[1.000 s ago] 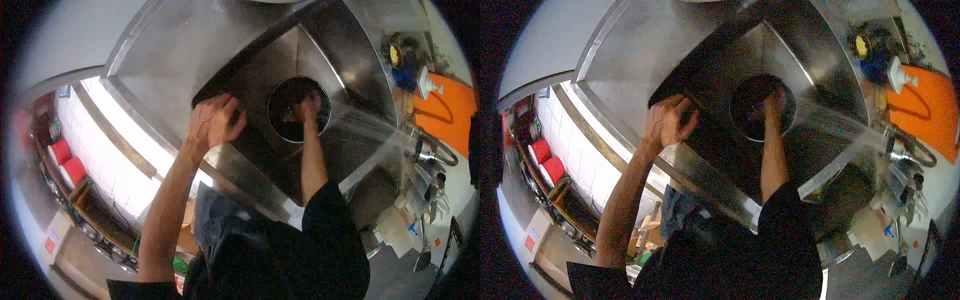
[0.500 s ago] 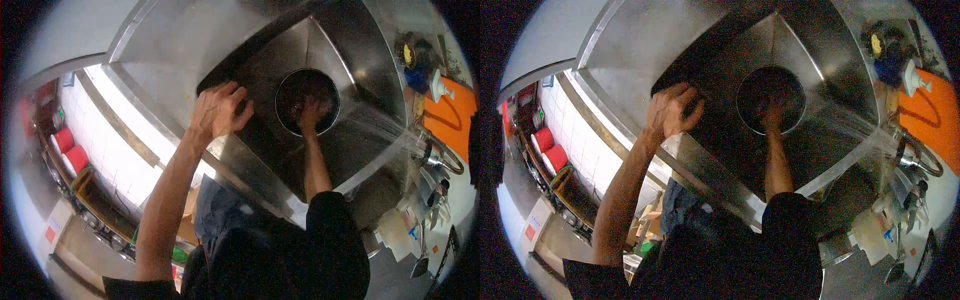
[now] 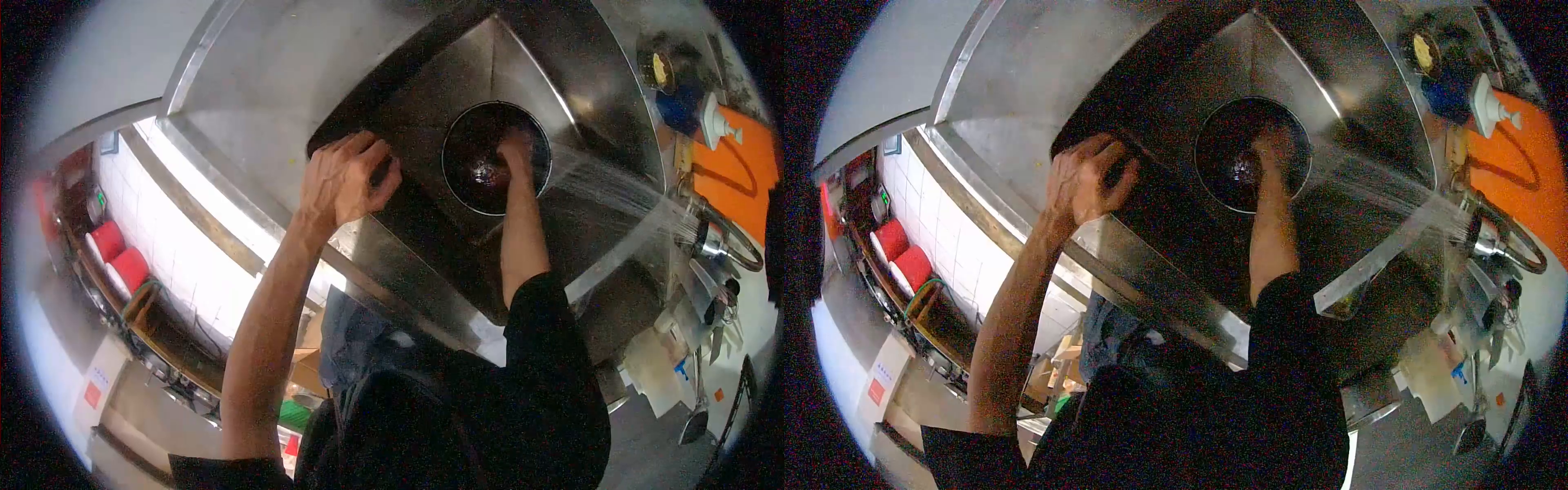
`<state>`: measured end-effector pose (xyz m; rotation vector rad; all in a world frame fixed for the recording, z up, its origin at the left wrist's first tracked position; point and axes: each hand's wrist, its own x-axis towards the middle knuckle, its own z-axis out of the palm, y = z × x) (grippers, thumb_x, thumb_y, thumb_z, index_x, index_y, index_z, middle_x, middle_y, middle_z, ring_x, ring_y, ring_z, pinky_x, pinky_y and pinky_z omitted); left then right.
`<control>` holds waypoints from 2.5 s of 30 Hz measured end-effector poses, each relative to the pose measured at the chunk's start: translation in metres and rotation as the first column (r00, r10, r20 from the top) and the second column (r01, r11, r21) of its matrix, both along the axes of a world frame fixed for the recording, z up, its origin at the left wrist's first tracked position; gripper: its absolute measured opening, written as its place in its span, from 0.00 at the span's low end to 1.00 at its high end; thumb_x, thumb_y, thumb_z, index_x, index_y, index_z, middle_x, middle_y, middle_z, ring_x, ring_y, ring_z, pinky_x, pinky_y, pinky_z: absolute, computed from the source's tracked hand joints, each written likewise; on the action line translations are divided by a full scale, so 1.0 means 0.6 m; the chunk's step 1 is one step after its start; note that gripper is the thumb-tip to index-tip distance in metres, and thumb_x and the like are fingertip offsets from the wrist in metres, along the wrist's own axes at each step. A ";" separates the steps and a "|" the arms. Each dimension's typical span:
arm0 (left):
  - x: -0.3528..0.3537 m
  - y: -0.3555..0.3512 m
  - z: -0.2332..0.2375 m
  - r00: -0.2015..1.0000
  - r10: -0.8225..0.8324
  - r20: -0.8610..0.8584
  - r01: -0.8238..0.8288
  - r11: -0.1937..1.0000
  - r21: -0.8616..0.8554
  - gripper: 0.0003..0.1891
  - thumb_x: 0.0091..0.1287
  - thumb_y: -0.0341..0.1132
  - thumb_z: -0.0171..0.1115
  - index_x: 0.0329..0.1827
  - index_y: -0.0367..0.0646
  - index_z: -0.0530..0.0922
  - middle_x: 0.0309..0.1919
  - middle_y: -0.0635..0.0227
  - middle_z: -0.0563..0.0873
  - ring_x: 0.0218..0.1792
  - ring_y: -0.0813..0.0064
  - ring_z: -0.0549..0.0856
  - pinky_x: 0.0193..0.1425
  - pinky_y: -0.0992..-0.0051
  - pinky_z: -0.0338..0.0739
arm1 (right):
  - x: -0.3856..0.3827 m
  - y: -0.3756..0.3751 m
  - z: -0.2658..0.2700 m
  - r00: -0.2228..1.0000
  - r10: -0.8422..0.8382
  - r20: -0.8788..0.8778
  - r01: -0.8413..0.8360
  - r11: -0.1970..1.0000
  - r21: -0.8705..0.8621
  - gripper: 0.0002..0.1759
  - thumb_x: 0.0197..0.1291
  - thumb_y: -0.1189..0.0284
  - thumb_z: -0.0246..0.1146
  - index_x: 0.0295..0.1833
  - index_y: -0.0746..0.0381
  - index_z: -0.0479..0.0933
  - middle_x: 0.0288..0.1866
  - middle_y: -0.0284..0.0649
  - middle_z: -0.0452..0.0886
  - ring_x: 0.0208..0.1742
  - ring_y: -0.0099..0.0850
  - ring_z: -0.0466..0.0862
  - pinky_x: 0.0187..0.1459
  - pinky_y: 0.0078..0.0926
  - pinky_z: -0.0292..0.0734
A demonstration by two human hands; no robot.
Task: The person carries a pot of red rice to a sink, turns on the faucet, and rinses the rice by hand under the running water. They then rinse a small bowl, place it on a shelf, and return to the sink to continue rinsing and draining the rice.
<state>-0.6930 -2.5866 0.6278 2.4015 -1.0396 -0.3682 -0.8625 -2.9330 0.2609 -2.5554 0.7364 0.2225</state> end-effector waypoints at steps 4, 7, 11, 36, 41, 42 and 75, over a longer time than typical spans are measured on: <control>0.008 0.003 -0.003 1.000 0.028 0.011 -0.028 0.999 -0.016 0.09 0.58 0.38 0.65 0.30 0.41 0.79 0.28 0.62 0.80 0.31 0.58 0.82 0.34 0.62 0.79 | 0.052 0.035 0.137 0.983 -0.119 -0.138 0.139 0.978 0.153 0.41 0.54 0.57 0.64 0.72 0.61 0.63 0.70 0.57 0.65 0.70 0.55 0.66 0.69 0.47 0.62; 0.001 0.005 -0.005 1.000 0.019 -0.002 -0.019 1.000 0.002 0.09 0.58 0.38 0.64 0.30 0.41 0.79 0.29 0.62 0.80 0.31 0.59 0.82 0.34 0.61 0.79 | 0.044 0.100 0.142 0.987 -0.047 -0.153 0.016 0.980 -0.198 0.39 0.54 0.59 0.64 0.72 0.60 0.63 0.70 0.56 0.66 0.70 0.55 0.66 0.69 0.47 0.62; 0.004 0.000 0.002 1.000 0.018 -0.021 -0.017 0.999 0.049 0.10 0.59 0.39 0.64 0.30 0.41 0.79 0.29 0.61 0.80 0.31 0.58 0.82 0.34 0.61 0.79 | 0.040 0.028 0.063 0.973 -0.023 -0.228 0.012 0.999 -0.046 0.38 0.55 0.60 0.63 0.71 0.59 0.64 0.70 0.55 0.66 0.70 0.55 0.66 0.69 0.48 0.62; 0.002 -0.004 0.002 1.000 0.022 -0.013 -0.022 0.999 0.026 0.10 0.59 0.38 0.64 0.31 0.40 0.78 0.28 0.61 0.79 0.31 0.57 0.83 0.33 0.61 0.79 | 0.137 0.160 0.234 0.925 -0.052 -0.377 0.236 0.857 0.459 0.27 0.63 0.65 0.55 0.68 0.58 0.68 0.70 0.51 0.67 0.68 0.55 0.68 0.69 0.55 0.61; 0.006 0.000 0.003 1.000 -0.010 -0.023 0.012 0.997 0.074 0.10 0.59 0.39 0.64 0.33 0.40 0.79 0.30 0.61 0.81 0.33 0.58 0.83 0.35 0.62 0.80 | 0.077 0.195 0.142 0.942 0.158 -0.296 -0.232 0.944 -0.234 0.24 0.66 0.65 0.52 0.67 0.55 0.70 0.68 0.55 0.68 0.67 0.56 0.68 0.68 0.58 0.62; 0.003 0.001 0.002 1.000 -0.011 -0.020 0.013 0.997 0.076 0.10 0.59 0.39 0.64 0.33 0.40 0.79 0.30 0.61 0.81 0.33 0.58 0.83 0.35 0.62 0.80 | 0.052 0.185 0.118 0.951 0.162 -0.263 -0.225 0.946 -0.232 0.24 0.66 0.65 0.52 0.67 0.54 0.70 0.69 0.55 0.67 0.67 0.57 0.68 0.68 0.58 0.62; 0.000 0.006 -0.008 0.999 0.041 -0.009 -0.041 0.999 0.004 0.10 0.58 0.40 0.64 0.32 0.41 0.80 0.29 0.59 0.81 0.32 0.57 0.83 0.35 0.61 0.80 | -0.086 0.091 0.110 0.959 0.216 -0.182 -0.277 0.843 -0.460 0.56 0.45 0.47 0.71 0.74 0.65 0.56 0.70 0.53 0.66 0.65 0.55 0.70 0.74 0.46 0.52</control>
